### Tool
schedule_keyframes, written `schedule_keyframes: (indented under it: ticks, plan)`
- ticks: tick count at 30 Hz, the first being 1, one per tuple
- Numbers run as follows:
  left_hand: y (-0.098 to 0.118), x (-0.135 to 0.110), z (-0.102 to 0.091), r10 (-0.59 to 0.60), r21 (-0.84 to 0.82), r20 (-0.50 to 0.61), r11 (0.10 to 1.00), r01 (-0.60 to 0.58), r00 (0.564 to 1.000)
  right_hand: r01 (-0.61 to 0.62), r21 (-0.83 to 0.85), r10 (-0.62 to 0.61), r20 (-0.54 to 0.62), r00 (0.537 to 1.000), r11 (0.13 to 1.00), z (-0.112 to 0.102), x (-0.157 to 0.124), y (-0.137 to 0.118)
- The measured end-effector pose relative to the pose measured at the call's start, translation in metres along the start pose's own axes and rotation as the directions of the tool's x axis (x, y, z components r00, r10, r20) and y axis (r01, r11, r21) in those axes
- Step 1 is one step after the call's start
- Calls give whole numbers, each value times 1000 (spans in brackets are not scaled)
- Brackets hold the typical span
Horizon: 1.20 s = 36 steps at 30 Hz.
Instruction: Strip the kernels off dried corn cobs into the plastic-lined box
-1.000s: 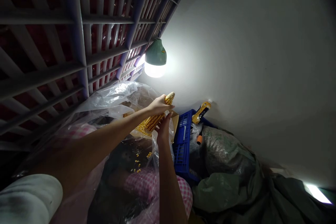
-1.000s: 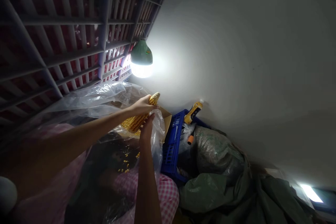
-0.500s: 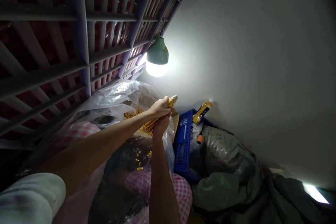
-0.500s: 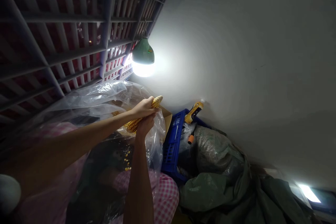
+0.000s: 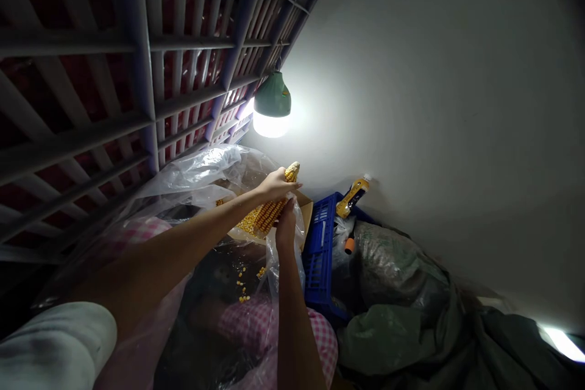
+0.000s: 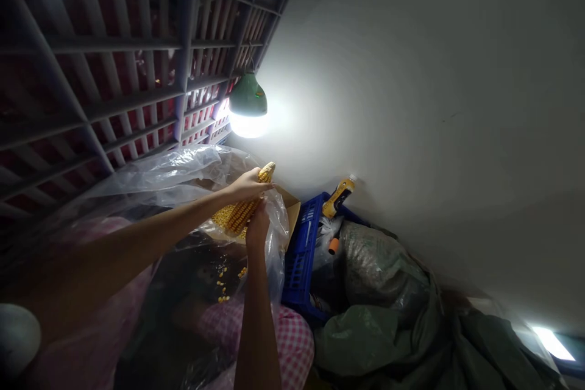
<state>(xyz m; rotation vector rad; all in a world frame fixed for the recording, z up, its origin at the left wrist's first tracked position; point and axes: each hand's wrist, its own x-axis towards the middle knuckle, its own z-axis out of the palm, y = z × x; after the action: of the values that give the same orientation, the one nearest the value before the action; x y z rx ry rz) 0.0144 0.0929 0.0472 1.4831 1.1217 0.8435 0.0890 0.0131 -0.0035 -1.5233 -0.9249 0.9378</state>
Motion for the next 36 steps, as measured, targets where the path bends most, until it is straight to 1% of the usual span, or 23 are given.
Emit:
schedule_keyframes:
  ticks: [4,7,9,12,14,16,19,22,24,26,28,30,32,36]
  plan:
    - [-4,2,5,10,-129,104,992,4,995,91,-98,-93,-21,995,991,-5,-10,-2]
    - [-6,2,7,5,-191,139,981,22,990,119,-126,-129,-73,989,985,-4,-11,2]
    - [-4,1,6,8,-149,121,989,10,993,107,-129,-118,-80,990,986,-3,-9,5]
    - [1,-2,2,10,-20,62,1000,-9,998,89,-118,-94,-38,995,989,-5,-5,5]
    - [4,-4,1,-6,14,54,1000,5,999,106,-111,-109,-22,994,988,-6,-2,3]
    - [5,-6,1,-13,15,82,1000,12,997,125,-109,-128,-18,992,986,-6,-1,1]
    - [4,-6,2,-11,44,116,999,6,993,118,-108,-122,-31,992,987,-6,-1,4]
    - [0,-4,2,-29,41,138,999,23,990,84,-89,-89,-54,995,992,-4,-3,10]
    - [-3,-2,1,-40,4,187,999,40,982,56,-68,-60,-65,996,996,-2,-4,13]
    - [-5,0,0,-23,-14,224,1000,27,974,26,-48,-29,-62,998,999,-1,-3,13]
    - [-5,1,-2,-5,15,192,1000,2,981,-3,-38,1,-47,999,999,-1,-2,12]
    - [-2,1,-3,-10,55,122,998,4,993,-11,-46,9,-40,999,999,-3,-3,10]
    - [1,1,-4,-30,75,71,997,24,997,17,-71,-20,-41,999,997,-5,-7,8]
    - [7,1,-6,-41,75,61,996,37,997,104,-117,-102,24,994,988,-7,-22,7]
